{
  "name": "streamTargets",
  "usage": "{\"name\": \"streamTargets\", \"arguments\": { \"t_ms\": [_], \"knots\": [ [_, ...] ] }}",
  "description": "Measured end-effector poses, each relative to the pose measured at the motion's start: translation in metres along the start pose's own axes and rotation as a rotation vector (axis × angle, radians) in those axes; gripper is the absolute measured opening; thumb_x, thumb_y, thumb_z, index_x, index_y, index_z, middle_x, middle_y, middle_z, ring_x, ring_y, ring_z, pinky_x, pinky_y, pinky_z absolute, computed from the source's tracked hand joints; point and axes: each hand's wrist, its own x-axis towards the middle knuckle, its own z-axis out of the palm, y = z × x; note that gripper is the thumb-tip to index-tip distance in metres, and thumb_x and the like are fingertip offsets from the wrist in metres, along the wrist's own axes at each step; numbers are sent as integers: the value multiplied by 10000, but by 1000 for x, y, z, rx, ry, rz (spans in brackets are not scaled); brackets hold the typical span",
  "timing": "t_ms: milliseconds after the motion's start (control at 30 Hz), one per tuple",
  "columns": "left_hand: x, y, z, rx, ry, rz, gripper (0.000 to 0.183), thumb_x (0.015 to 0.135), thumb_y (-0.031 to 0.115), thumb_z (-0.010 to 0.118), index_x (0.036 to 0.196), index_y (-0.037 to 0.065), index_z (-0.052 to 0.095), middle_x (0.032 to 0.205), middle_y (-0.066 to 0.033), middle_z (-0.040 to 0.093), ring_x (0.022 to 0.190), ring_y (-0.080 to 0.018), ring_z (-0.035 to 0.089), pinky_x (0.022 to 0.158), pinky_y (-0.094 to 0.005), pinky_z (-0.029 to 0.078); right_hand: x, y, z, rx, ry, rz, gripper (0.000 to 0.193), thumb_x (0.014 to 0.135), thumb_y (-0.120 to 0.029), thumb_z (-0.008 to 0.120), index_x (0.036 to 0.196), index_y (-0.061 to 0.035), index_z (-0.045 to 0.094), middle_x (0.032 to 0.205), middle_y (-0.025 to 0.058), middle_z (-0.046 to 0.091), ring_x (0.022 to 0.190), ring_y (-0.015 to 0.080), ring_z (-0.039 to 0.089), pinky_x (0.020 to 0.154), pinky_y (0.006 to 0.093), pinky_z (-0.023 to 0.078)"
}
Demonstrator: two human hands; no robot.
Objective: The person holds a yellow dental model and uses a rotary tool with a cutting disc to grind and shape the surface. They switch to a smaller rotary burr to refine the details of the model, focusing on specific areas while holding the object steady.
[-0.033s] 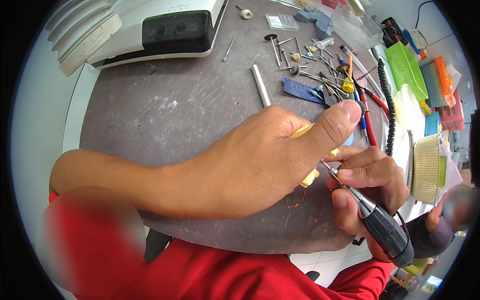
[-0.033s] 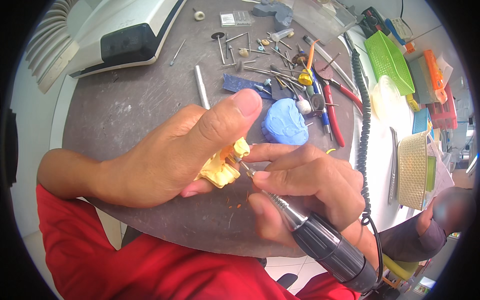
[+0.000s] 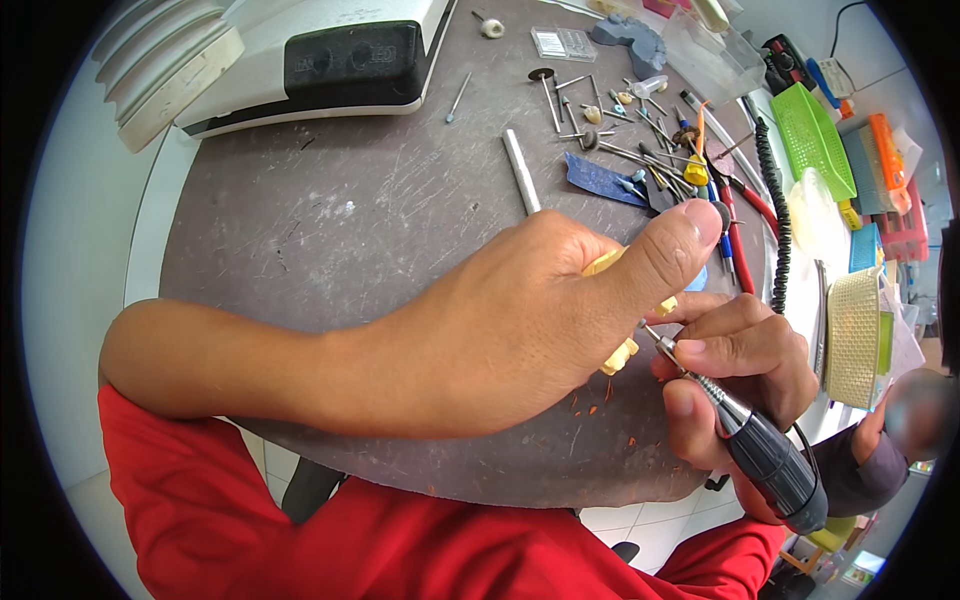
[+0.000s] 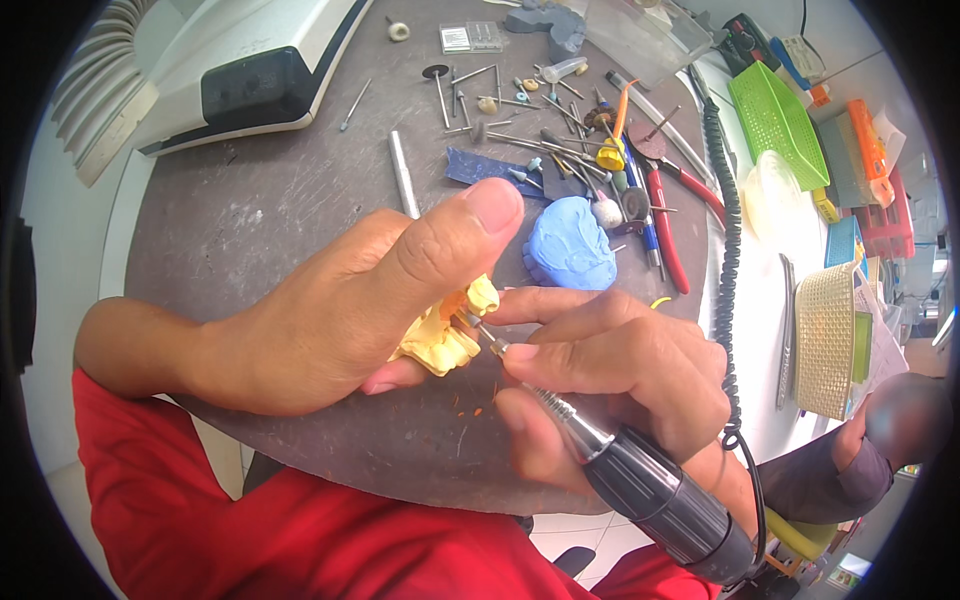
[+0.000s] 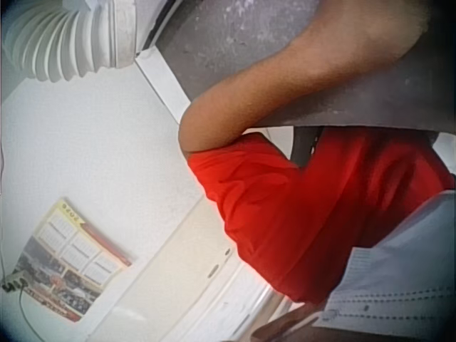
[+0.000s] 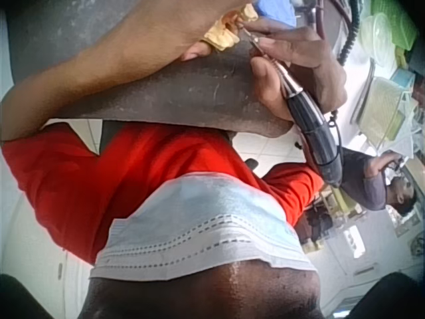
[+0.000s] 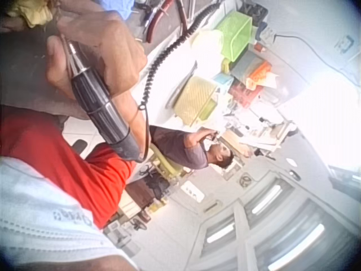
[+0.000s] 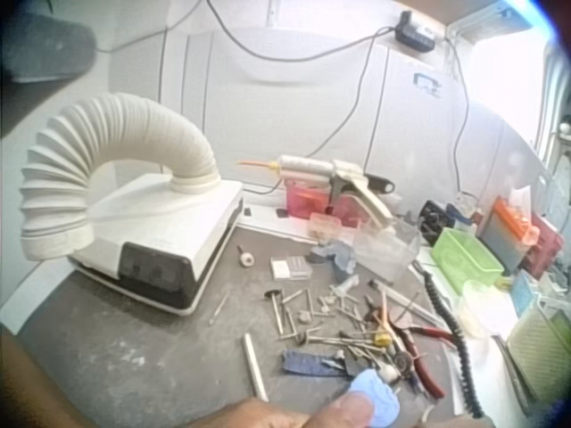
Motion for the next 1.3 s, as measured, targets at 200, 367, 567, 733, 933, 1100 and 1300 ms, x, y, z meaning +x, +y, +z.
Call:
{"name": "streamTargets", "arguments": {
  "t_ms": [200,367,567,733,933,1100,1300],
  "knots": [
    [0,1,-2,20,-9,-57,774,917,737,252,581,82,492,485,0,409,456,-79,385,452,-230,273,0,-2,7,59,114,26,183,762,32,726,879,63,589,772,163,643,717,265,695,793,473,599],
    [-1,0,-1,-12,-13,-65,769,921,730,251,609,74,504,487,-2,403,453,-80,374,445,-234,266,0,-1,6,88,117,14,190,767,29,732,882,63,585,783,166,639,731,276,699,793,474,597],
    [-1,0,-1,-13,-14,-51,765,926,722,247,620,70,506,492,-3,405,451,-80,371,443,-236,265,0,1,5,62,94,-14,199,776,5,740,892,67,591,775,170,637,739,287,702,783,467,598],
    [0,1,-3,-7,-24,-72,769,924,726,241,631,70,517,498,-3,411,452,-77,380,444,-232,269,0,2,6,53,111,-13,215,762,-5,753,897,64,600,764,165,639,757,293,709,767,451,602],
    [0,4,-3,-4,-46,-66,782,917,741,235,642,70,528,502,3,415,449,-74,384,444,-229,273,-2,-2,-3,11,-41,24,246,825,-54,684,1017,21,551,830,143,590,876,295,673,881,440,548],
    [0,3,-3,-10,-50,-67,782,917,742,233,658,69,535,503,5,414,446,-70,380,440,-226,271,-3,-2,-2,28,-30,30,245,825,-51,682,1018,28,553,831,147,589,891,302,669,887,459,549],
    [1,3,-2,-19,-50,-46,785,917,744,232,656,66,530,499,2,411,444,-70,378,436,-225,271,-2,-2,-2,13,-34,26,236,827,-55,684,1004,23,550,832,145,588,903,303,669,875,444,552]
  ]
}}
